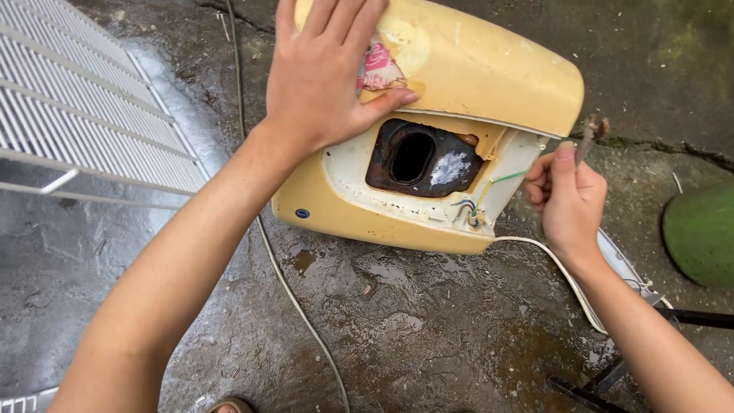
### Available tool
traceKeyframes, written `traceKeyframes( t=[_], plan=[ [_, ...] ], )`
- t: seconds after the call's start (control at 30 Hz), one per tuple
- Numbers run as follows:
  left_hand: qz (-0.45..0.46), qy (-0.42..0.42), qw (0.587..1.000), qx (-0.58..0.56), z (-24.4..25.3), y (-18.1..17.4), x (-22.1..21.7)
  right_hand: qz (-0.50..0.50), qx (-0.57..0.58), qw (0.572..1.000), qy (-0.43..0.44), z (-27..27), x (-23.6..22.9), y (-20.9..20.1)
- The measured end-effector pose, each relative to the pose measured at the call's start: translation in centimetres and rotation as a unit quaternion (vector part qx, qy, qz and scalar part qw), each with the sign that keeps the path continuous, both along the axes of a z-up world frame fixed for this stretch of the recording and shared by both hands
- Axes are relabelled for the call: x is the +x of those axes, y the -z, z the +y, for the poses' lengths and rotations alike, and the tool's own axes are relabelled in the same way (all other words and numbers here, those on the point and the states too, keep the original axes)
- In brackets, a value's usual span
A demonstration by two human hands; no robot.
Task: Removing mineral scale and deposits from a water heater element using a scraping tool
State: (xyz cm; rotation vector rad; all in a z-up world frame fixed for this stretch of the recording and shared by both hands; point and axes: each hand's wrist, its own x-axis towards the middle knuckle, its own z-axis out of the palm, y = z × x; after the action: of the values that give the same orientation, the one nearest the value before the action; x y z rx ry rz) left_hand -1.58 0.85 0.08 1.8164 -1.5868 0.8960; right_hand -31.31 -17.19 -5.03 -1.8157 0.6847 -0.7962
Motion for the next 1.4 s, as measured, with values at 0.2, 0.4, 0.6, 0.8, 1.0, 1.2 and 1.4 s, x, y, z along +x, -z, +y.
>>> traceKeyframes(
  t=[0.2, 0.4, 0.6, 0.8, 1.0, 1.2, 1.4],
  plan=[
    [0.010, -0.013, 1.000, 0.000, 0.7, 0.4, -0.5, 0.049, -0.044, 0.998, 0.025, 0.2, -0.2, -0.2],
    [0.020, -0.004, 1.000, -0.007, 0.9, 0.6, -0.1, 0.026, -0.009, 0.999, 0.043, -0.1, 0.9, 0.4],
    [0.010, -0.028, 0.999, -0.016, 0.0, 0.8, 0.7, 0.019, 0.012, 0.998, 0.058, 0.1, 2.4, 0.0],
    [-0.009, -0.033, 0.999, -0.005, -1.2, 1.0, 1.4, 0.050, -0.022, 0.998, 0.031, -0.5, 1.6, 0.9],
    [-0.025, 0.011, 1.000, 0.009, -0.9, 0.1, 0.7, 0.104, -0.009, 0.993, -0.063, 0.1, 1.4, 1.8],
    [-0.158, 0.118, 0.979, 0.042, -0.9, 5.7, -5.6, 0.128, -0.250, 0.956, -0.087, 1.2, 1.3, 3.5],
    [-0.059, 0.044, 0.977, 0.199, -2.4, 9.0, -7.7, 0.107, -0.259, 0.960, -0.025, 0.5, 1.9, 5.5]
  ],
)
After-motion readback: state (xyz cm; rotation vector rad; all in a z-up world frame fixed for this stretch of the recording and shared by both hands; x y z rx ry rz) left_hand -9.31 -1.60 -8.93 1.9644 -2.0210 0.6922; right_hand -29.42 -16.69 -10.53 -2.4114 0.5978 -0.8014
